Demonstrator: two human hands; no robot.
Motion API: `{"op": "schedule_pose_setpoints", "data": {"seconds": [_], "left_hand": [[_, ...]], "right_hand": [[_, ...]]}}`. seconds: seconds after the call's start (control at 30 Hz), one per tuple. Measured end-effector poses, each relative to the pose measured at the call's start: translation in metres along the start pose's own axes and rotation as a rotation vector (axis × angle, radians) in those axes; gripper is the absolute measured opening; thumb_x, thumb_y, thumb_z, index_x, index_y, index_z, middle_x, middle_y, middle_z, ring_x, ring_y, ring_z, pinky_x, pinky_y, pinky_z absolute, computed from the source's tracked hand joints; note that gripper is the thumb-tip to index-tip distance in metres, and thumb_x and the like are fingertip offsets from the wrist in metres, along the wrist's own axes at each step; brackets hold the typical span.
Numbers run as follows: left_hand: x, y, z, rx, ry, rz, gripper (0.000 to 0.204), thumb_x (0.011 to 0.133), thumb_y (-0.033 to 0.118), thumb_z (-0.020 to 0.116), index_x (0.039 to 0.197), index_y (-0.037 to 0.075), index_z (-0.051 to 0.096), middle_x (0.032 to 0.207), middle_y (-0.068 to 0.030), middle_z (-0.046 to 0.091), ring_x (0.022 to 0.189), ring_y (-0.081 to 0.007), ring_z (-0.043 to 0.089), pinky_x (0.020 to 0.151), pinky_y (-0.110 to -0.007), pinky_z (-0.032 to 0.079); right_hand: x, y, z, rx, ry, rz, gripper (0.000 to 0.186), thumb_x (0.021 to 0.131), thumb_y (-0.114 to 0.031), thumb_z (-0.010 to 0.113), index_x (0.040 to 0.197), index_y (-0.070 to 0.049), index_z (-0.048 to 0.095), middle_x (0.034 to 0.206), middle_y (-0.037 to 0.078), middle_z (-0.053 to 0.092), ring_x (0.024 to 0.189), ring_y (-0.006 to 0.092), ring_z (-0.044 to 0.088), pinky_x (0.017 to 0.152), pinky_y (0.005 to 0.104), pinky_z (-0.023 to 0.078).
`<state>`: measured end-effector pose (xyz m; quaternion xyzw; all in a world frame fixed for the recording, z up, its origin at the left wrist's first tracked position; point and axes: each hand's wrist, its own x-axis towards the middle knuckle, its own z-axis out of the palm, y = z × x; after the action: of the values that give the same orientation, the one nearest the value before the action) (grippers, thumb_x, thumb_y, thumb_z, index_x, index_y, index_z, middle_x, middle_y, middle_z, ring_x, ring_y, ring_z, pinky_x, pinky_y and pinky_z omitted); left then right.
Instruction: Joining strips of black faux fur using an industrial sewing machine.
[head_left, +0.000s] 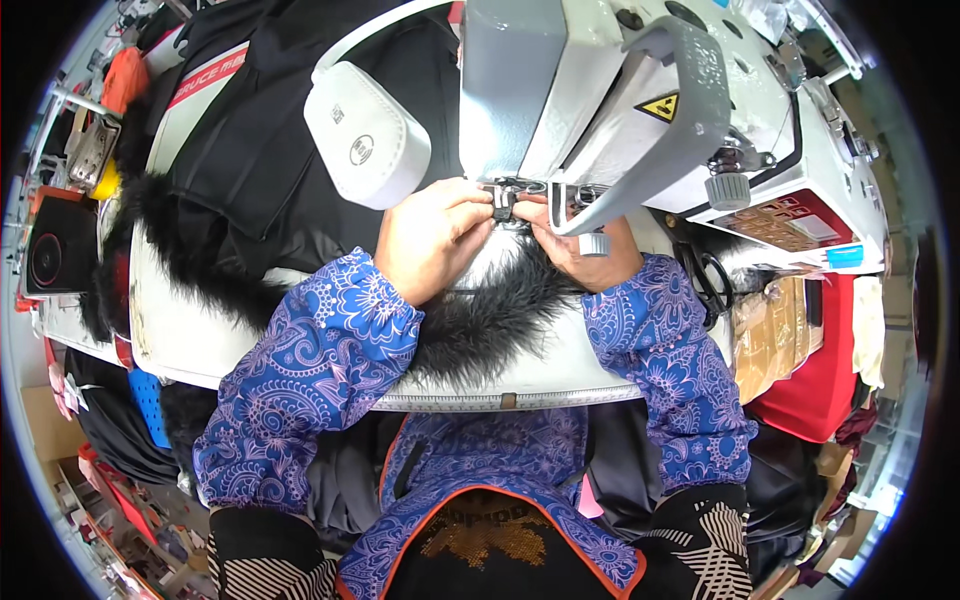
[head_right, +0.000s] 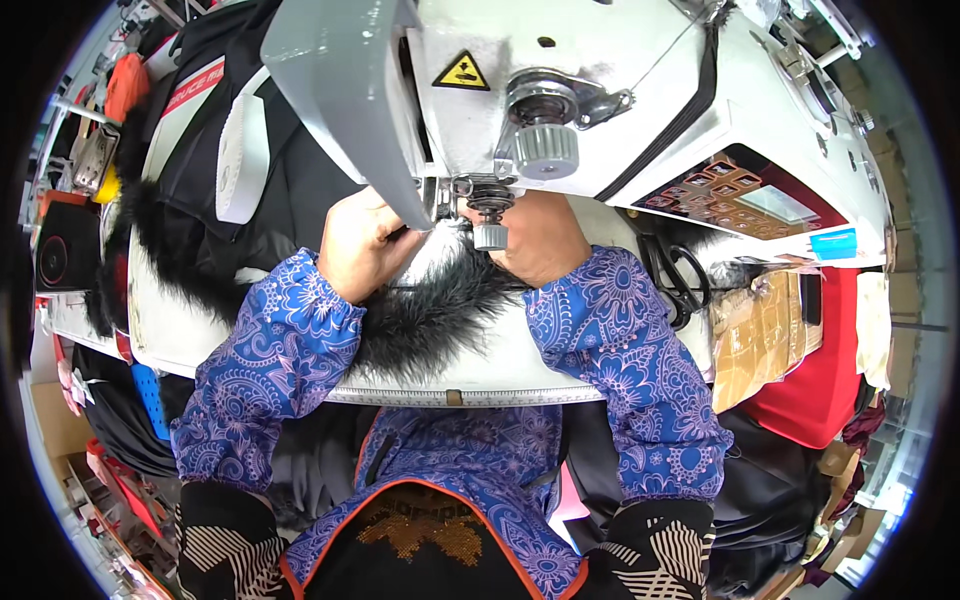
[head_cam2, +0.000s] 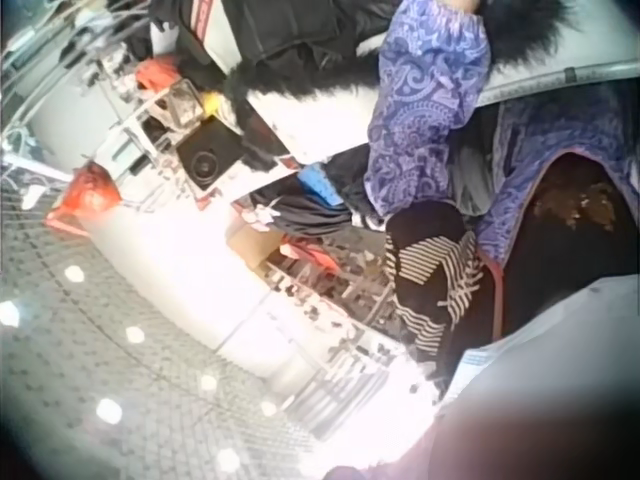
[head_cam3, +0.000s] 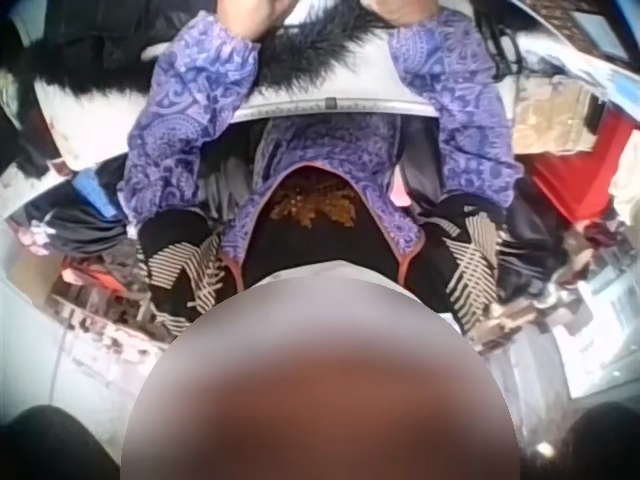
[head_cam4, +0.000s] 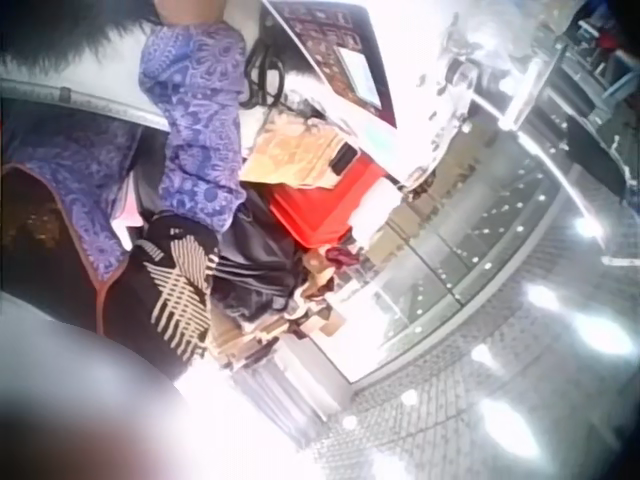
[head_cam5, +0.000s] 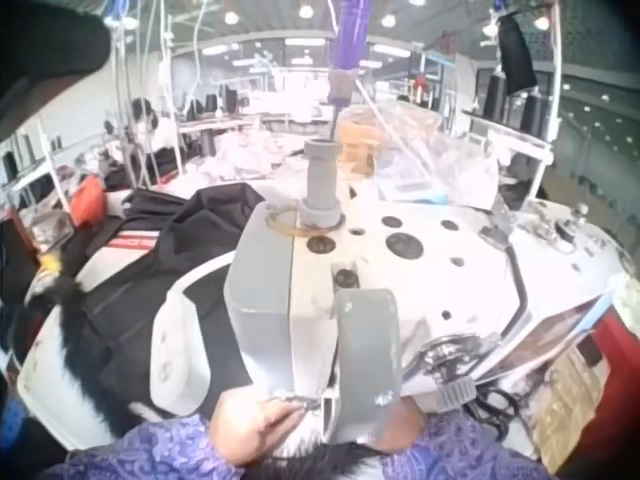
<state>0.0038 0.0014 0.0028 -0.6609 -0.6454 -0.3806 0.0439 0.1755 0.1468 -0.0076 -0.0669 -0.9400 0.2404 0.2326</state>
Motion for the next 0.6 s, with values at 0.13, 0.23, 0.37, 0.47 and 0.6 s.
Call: {"op": "schedule_pose_setpoints", "data": {"seconds": [0.13,0.23,0.37,0.47,0.6], "left_hand": [[0.002,-0.003,0.002,0.029,0.009,0.014,0.015,0.072,0.005,0.075,0.086,0.005,0.069,0.094,-0.0078,0.07,0.088,-0.025,0.069,0.074,-0.034,0.057],[0.003,-0.006,0.001,0.056,-0.018,0.044,0.015,0.072,0.005,0.075,0.085,0.005,0.068,0.094,-0.0078,0.07,0.087,-0.025,0.069,0.074,-0.033,0.057],[0.002,-0.002,-0.004,0.017,-0.026,0.045,0.016,0.071,0.004,0.075,0.086,0.005,0.069,0.095,-0.0079,0.07,0.089,-0.0252,0.069,0.075,-0.033,0.057],[0.003,-0.001,-0.001,0.009,-0.024,0.038,0.017,0.072,0.005,0.074,0.087,0.005,0.069,0.096,-0.0082,0.07,0.09,-0.0253,0.069,0.075,-0.033,0.057],[0.001,-0.004,0.001,0.032,-0.012,0.06,0.017,0.071,0.004,0.074,0.088,0.005,0.069,0.098,-0.0083,0.07,0.091,-0.025,0.068,0.076,-0.033,0.057]], "right_hand": [[0.002,0.001,0.001,-0.073,0.013,-0.014,0.029,0.081,0.004,0.068,0.105,-0.011,0.073,0.099,0.011,0.072,0.09,0.0241,0.07,0.078,0.033,0.055],[0.005,-0.002,-0.003,-0.084,-0.016,0.043,0.027,0.082,0.002,0.067,0.105,-0.01,0.073,0.1,0.011,0.072,0.092,0.0249,0.07,0.08,0.0343,0.055],[0.003,0.001,-0.002,0.005,0.007,0.017,0.021,0.087,-0.001,0.064,0.105,-0.007,0.073,0.101,0.012,0.073,0.094,0.0223,0.07,0.083,0.0325,0.055],[-0.001,0.011,0.002,0.2,-0.006,0.125,0.016,0.096,-0.002,0.058,0.104,0.003,0.071,0.105,0.01,0.072,0.097,0.0141,0.067,0.088,0.0293,0.051],[0.005,0.008,-0.002,0.222,-0.034,0.199,0.017,0.092,-0.002,0.063,0.107,0.0,0.071,0.105,0.011,0.072,0.098,0.0185,0.067,0.088,0.0306,0.052]]}}
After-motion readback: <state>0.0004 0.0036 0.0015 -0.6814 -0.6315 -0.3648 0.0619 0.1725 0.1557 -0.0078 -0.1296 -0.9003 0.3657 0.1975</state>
